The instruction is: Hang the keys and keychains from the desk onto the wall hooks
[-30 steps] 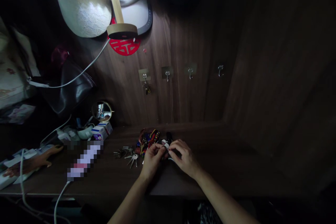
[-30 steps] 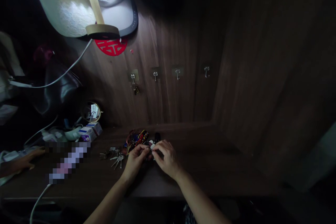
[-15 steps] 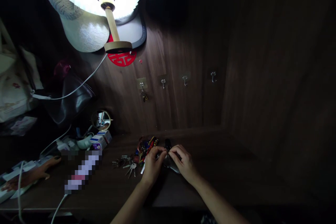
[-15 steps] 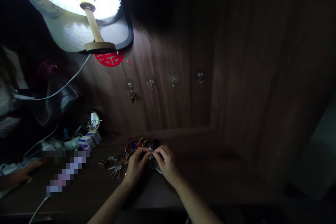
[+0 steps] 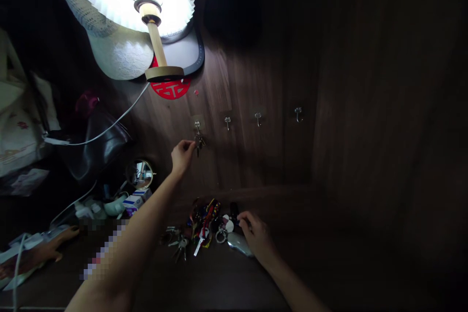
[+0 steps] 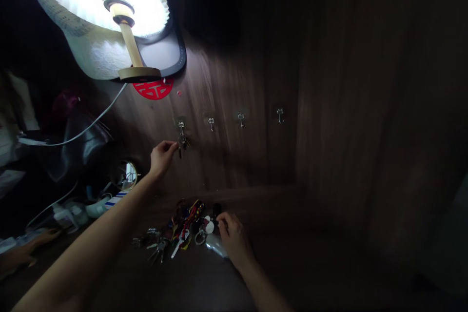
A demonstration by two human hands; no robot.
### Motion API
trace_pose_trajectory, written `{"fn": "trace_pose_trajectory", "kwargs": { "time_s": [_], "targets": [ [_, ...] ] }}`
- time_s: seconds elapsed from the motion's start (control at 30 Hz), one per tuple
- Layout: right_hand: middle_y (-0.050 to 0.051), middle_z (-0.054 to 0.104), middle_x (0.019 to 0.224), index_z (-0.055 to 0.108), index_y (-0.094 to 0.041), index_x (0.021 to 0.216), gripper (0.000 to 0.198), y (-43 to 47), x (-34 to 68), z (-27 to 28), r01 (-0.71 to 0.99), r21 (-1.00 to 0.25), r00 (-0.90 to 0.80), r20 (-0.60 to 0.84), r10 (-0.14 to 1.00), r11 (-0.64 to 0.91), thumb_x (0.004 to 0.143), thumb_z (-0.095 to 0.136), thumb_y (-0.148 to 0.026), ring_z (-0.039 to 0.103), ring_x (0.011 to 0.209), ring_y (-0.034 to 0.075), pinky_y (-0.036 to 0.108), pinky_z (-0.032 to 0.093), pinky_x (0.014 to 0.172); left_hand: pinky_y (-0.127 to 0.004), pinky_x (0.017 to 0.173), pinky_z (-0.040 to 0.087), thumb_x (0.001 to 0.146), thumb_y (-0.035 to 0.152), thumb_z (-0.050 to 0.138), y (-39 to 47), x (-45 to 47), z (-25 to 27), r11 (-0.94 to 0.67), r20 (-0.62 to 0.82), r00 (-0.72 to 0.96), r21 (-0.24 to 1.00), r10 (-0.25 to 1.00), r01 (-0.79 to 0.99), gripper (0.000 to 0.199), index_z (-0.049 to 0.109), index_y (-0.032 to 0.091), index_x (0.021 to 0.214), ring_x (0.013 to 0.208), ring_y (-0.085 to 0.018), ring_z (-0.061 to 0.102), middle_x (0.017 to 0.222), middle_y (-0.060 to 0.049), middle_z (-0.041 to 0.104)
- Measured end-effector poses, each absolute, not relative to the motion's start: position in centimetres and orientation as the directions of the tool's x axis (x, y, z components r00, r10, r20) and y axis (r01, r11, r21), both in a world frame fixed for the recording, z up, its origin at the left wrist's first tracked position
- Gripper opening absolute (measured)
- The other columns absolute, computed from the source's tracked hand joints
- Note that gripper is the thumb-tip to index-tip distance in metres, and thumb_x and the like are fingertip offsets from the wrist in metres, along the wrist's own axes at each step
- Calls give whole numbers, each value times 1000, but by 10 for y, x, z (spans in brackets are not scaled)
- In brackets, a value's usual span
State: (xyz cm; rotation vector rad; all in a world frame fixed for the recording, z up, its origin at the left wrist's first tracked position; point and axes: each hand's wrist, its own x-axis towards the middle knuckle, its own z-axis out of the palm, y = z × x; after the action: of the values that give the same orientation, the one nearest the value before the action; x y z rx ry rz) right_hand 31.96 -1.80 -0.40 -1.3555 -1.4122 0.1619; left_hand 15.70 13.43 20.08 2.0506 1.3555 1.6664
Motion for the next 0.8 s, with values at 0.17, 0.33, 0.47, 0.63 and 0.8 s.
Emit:
{"fn": "trace_pose_trajectory", "kwargs": {
  "time_s": [0.17, 0.33, 0.47, 0.63, 0.8],
  "targets": [
    [2, 65, 74, 60, -22, 74, 18, -18, 320, -3, 628, -721, 294, 567, 769, 292, 79, 43, -23, 61, 73, 17, 24, 46, 63, -23, 72, 45, 76, 31, 56, 152, 166, 228, -523, 713, -34, 545, 700, 656, 20, 70, 18, 82, 78, -16, 64, 82, -3, 72],
    [3, 65, 77, 60, -22, 77, 18, -20, 320, -1, 629, -725, 278, 546, 790, 279, 80, 42, -22, 61, 74, 17, 25, 46, 63, -25, 74, 45, 75, 24, 56, 167, 171, 233, -492, 706, -34, 526, 707, 694, 17, 70, 17, 80, 81, -19, 65, 84, -6, 73],
    [2, 64, 77, 59, -22, 77, 18, -20, 321, -3, 636, -721, 274, 545, 793, 275, 81, 42, -21, 60, 74, 16, 25, 45, 65, -25, 73, 45, 74, 24, 56, 170, 174, 234, -474, 704, -35, 512, 709, 717, 16, 70, 18, 78, 81, -19, 65, 83, -6, 73],
    [3, 64, 79, 60, -22, 79, 18, -18, 323, -6, 642, -721, 267, 528, 806, 260, 81, 42, -21, 60, 74, 16, 24, 44, 63, -24, 76, 45, 76, 26, 53, 168, 177, 237, -487, 727, -25, 484, 686, 727, 18, 70, 19, 82, 84, -18, 64, 86, -4, 72],
    [2, 64, 76, 60, -22, 77, 19, -18, 323, -5, 655, -710, 267, 537, 800, 258, 81, 42, -22, 59, 70, 16, 25, 44, 65, -26, 77, 45, 75, 23, 55, 172, 177, 232, -476, 701, 7, 478, 714, 738, 16, 70, 20, 79, 83, -19, 65, 85, -5, 72]
  ]
}}
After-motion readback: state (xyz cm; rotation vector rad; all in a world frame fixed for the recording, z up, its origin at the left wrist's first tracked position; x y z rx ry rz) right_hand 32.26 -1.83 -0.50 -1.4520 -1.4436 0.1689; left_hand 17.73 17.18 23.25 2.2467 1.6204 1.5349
